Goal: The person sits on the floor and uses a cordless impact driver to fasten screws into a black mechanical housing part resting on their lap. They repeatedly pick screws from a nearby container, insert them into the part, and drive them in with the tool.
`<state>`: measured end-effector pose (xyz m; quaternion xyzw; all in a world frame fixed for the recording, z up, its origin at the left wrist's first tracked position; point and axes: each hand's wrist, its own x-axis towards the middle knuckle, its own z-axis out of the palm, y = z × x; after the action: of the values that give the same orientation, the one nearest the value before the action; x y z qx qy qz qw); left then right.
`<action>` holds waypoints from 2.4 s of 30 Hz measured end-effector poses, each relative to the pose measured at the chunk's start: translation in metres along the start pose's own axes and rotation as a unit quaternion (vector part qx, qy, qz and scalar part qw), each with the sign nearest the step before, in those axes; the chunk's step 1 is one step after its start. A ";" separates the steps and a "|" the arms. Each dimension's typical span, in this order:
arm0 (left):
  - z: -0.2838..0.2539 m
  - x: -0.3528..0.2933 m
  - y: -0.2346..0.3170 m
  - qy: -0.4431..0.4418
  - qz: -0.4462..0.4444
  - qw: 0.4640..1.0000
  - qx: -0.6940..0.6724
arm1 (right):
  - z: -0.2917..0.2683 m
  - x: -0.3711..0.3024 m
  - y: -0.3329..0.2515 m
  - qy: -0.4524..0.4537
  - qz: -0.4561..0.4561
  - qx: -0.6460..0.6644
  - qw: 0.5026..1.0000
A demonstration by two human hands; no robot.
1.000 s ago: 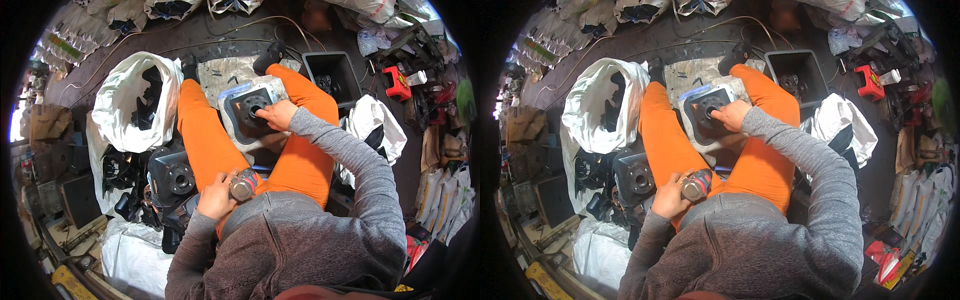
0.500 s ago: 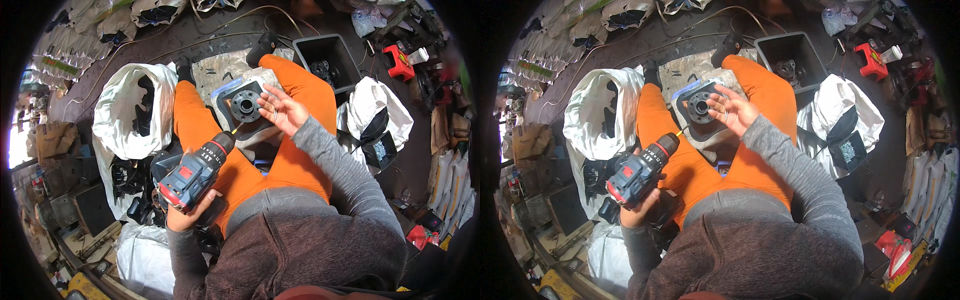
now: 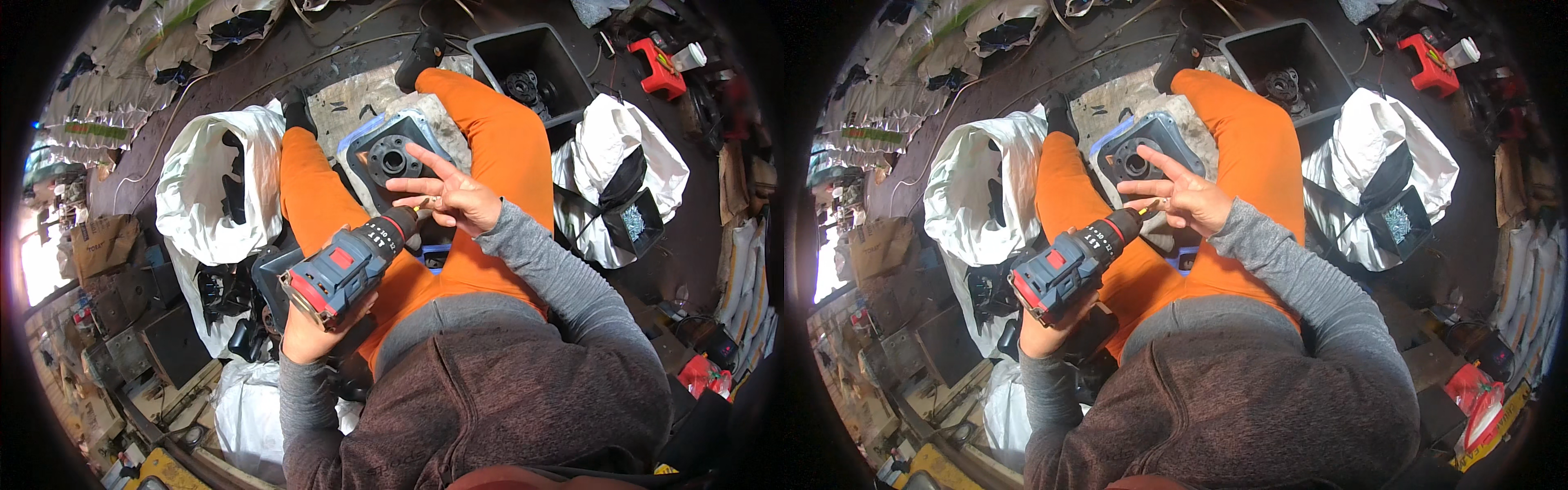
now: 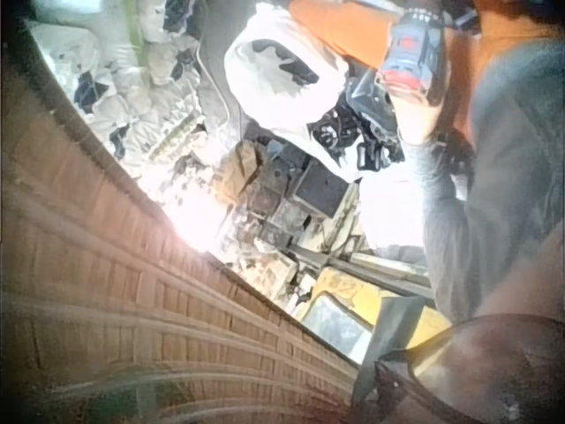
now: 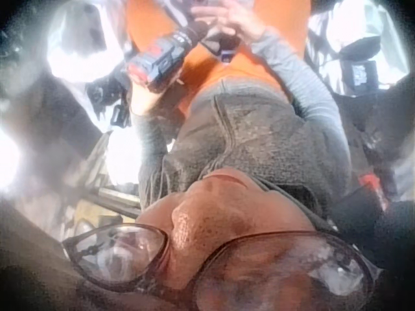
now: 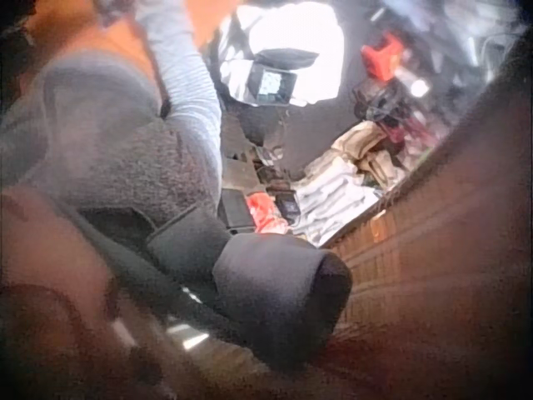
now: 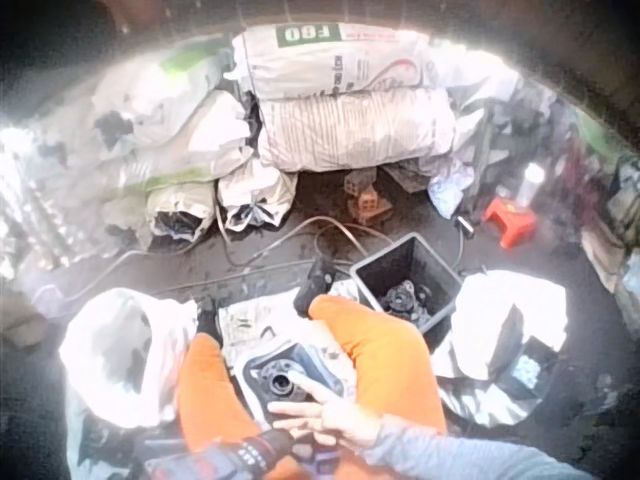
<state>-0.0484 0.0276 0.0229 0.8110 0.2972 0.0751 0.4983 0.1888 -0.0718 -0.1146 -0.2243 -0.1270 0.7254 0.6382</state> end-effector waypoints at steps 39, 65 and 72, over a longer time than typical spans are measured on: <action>-0.015 0.025 -0.015 -0.066 0.122 0.954 0.265 | -0.013 0.015 0.046 0.287 0.074 -0.004 0.955; -0.040 0.108 -0.036 -0.039 -0.164 0.984 0.066 | -0.049 0.078 0.041 0.375 -0.091 -0.109 0.916; -0.039 0.112 -0.039 -0.029 -0.259 0.965 0.017 | -0.060 0.081 0.046 0.378 -0.073 -0.108 0.917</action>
<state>0.0106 0.1330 -0.0106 0.7166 0.4834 -0.0853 0.4955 0.1709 -0.0056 -0.2011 -0.5390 0.0303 0.5197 0.6622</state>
